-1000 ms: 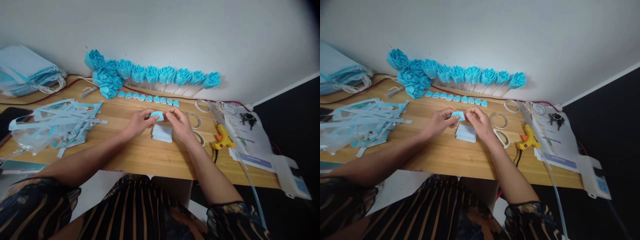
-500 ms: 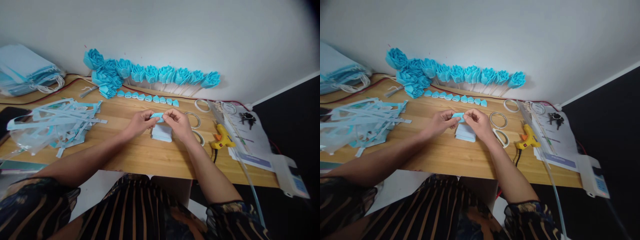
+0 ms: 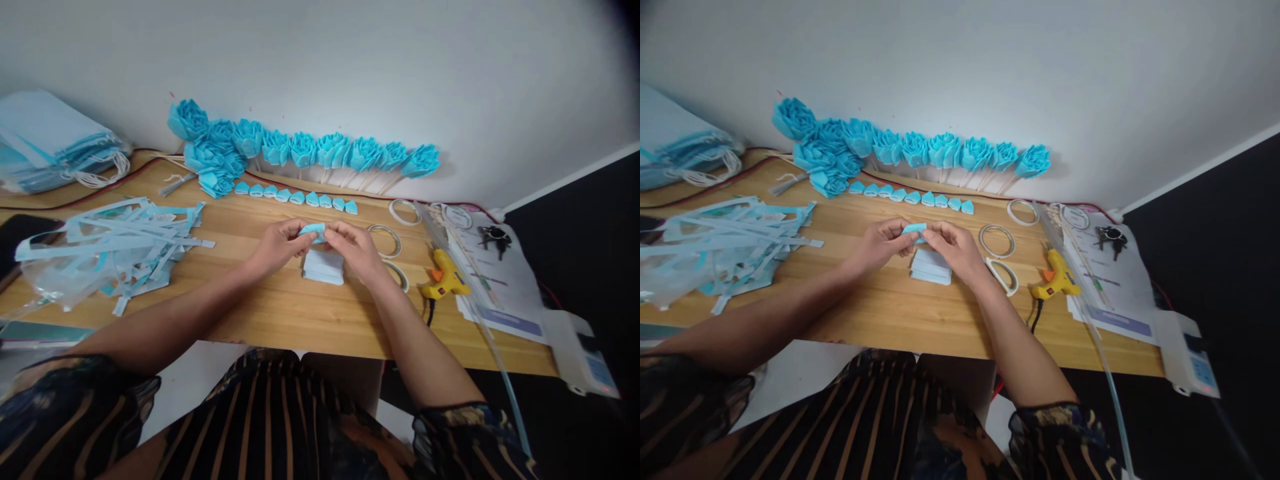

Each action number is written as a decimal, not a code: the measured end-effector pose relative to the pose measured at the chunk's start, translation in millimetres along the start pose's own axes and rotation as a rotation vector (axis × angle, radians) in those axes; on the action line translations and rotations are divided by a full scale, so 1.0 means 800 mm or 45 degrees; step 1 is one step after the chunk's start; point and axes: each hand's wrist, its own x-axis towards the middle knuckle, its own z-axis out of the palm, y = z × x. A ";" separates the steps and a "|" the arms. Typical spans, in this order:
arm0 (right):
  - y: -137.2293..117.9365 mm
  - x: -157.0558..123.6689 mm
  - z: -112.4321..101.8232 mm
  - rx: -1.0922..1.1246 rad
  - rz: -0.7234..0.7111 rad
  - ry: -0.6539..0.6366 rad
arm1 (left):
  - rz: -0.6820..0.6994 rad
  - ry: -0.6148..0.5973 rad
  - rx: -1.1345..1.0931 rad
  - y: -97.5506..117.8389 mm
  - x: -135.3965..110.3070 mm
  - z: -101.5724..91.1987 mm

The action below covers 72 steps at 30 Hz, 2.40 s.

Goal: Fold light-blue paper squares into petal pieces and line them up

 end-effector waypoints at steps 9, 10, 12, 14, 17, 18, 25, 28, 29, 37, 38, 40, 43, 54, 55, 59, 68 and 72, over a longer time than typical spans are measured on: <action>0.009 0.002 -0.001 -0.103 -0.093 0.100 | -0.111 -0.031 -0.049 0.000 -0.001 0.000; 0.009 0.002 -0.001 -0.110 -0.097 0.109 | -0.106 -0.015 -0.048 0.001 -0.001 -0.001; 0.009 0.003 -0.001 -0.123 -0.098 0.118 | -0.090 0.017 -0.027 0.004 -0.001 -0.001; 0.008 0.003 0.000 -0.137 -0.099 0.116 | -0.079 0.027 0.003 0.006 0.000 0.000; 0.008 0.002 0.001 -0.142 -0.108 0.101 | -0.084 0.007 0.015 0.006 0.001 0.000; 0.008 0.002 0.002 -0.142 -0.107 0.098 | -0.084 0.003 0.012 0.005 0.001 0.000; 0.007 0.002 0.002 -0.144 -0.100 0.109 | -0.074 -0.027 0.029 0.004 0.000 0.001; 0.008 0.002 0.003 -0.134 -0.103 0.103 | -0.066 -0.044 0.038 0.005 -0.001 0.002; 0.008 0.003 0.004 -0.134 -0.104 0.101 | -0.063 -0.043 0.036 0.005 -0.001 0.002; 0.007 0.002 0.005 -0.136 -0.082 0.100 | -0.055 -0.058 0.019 0.003 -0.001 0.001; 0.007 0.002 0.004 -0.137 -0.076 0.100 | -0.056 -0.062 0.016 0.003 -0.001 0.001; 0.008 0.001 0.002 -0.147 -0.080 0.093 | -0.059 -0.069 0.014 0.001 0.000 0.000; 0.008 0.000 -0.001 -0.157 -0.133 0.079 | -0.063 -0.075 0.014 -0.001 0.000 -0.002; 0.008 0.002 0.000 -0.162 -0.095 0.067 | -0.081 -0.068 -0.003 0.002 0.000 0.000; 0.009 0.002 0.000 -0.166 -0.104 0.079 | -0.090 -0.074 -0.001 0.002 0.000 0.000; 0.010 0.003 -0.001 -0.167 -0.115 0.125 | -0.130 -0.084 -0.007 0.004 0.000 0.000; 0.007 0.003 0.003 -0.168 -0.088 0.111 | -0.144 -0.021 0.012 0.005 0.000 -0.001; 0.011 0.003 0.004 -0.175 -0.083 0.110 | -0.148 -0.009 -0.006 0.005 0.000 0.000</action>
